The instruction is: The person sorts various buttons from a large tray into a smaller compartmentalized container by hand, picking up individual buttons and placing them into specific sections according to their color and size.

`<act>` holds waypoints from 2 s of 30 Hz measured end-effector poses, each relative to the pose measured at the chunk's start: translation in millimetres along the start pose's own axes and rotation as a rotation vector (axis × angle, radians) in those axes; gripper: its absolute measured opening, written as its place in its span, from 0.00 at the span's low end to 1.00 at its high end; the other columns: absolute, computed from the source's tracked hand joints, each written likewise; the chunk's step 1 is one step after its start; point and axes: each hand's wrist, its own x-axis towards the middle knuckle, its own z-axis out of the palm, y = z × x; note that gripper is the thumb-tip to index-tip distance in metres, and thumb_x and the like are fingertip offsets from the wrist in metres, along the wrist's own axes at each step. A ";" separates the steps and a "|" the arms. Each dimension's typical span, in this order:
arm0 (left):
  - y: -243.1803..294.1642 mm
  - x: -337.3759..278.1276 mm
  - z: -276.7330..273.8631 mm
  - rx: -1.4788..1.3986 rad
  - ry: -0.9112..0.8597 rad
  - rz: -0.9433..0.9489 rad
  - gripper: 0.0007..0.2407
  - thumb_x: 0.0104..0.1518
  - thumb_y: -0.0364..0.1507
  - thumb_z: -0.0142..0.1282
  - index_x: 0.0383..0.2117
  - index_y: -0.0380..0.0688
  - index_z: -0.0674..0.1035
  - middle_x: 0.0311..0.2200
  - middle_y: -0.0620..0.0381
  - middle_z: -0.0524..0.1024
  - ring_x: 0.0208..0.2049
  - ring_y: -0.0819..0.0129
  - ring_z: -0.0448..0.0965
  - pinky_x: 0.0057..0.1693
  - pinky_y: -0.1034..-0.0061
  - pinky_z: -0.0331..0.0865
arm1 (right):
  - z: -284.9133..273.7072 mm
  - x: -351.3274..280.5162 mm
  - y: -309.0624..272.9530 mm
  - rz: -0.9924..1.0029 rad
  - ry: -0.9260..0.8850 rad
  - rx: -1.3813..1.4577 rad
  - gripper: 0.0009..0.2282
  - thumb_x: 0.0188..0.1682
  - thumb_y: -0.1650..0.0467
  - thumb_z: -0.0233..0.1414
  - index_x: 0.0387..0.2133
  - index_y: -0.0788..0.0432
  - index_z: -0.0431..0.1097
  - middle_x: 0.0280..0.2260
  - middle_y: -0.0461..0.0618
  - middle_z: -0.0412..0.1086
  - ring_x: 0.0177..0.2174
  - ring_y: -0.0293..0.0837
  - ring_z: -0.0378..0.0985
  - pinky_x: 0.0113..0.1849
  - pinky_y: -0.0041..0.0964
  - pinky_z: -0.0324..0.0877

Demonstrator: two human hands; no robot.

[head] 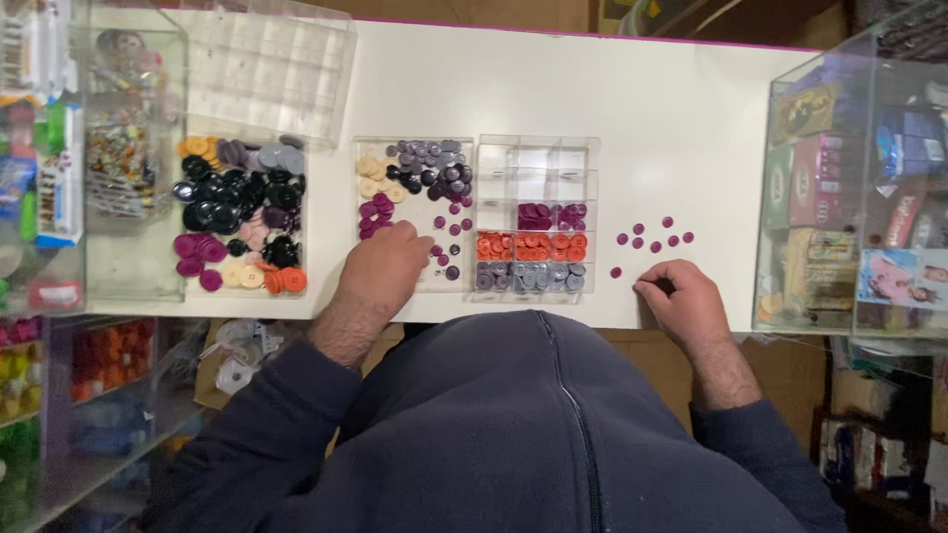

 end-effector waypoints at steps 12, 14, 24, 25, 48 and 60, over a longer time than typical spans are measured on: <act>28.2 3.5 -58.6 -0.245 -0.170 -0.186 0.07 0.64 0.33 0.53 0.42 0.52 0.82 0.41 0.55 0.78 0.46 0.56 0.83 0.51 0.64 0.78 | -12.4 32.0 -63.9 -0.301 0.104 0.322 0.05 0.48 0.73 0.63 0.36 0.56 0.79 0.32 0.50 0.77 0.33 0.47 0.81 0.38 0.40 0.77; 39.5 5.7 -50.3 -0.314 -0.096 -0.172 0.06 0.64 0.32 0.55 0.41 0.52 0.83 0.40 0.55 0.79 0.44 0.57 0.83 0.50 0.64 0.78 | -18.7 40.2 -78.6 -0.359 0.096 0.261 0.05 0.49 0.73 0.62 0.38 0.57 0.79 0.33 0.51 0.77 0.33 0.48 0.81 0.37 0.42 0.77; 135.3 89.4 -52.0 -0.316 0.090 0.186 0.07 0.61 0.33 0.55 0.41 0.56 0.83 0.40 0.56 0.80 0.46 0.53 0.83 0.50 0.61 0.78 | -9.5 8.9 -13.8 -0.340 -0.072 -0.119 0.10 0.54 0.63 0.58 0.45 0.50 0.78 0.35 0.49 0.76 0.39 0.48 0.81 0.44 0.42 0.76; 136.6 96.5 -51.4 -0.307 0.100 0.190 0.07 0.61 0.33 0.55 0.41 0.56 0.83 0.40 0.56 0.80 0.46 0.53 0.83 0.50 0.61 0.78 | -11.1 10.3 -18.9 -0.348 -0.061 -0.117 0.10 0.54 0.63 0.58 0.45 0.50 0.78 0.35 0.49 0.76 0.39 0.48 0.81 0.44 0.42 0.76; 21.2 43.7 8.1 -0.043 0.082 -0.192 0.07 0.68 0.34 0.49 0.40 0.55 0.81 0.39 0.57 0.74 0.43 0.59 0.79 0.45 0.66 0.78 | -25.2 15.5 -54.0 -0.064 -0.252 -0.199 0.08 0.51 0.64 0.62 0.38 0.55 0.79 0.36 0.51 0.76 0.43 0.50 0.83 0.49 0.45 0.77; 31.7 11.9 4.8 -0.251 0.300 -0.109 0.07 0.68 0.34 0.53 0.43 0.57 0.84 0.38 0.59 0.77 0.42 0.58 0.82 0.47 0.65 0.78 | -13.8 50.3 -53.9 -0.339 0.005 -0.076 0.05 0.54 0.67 0.59 0.41 0.51 0.77 0.36 0.47 0.75 0.38 0.47 0.82 0.43 0.45 0.78</act>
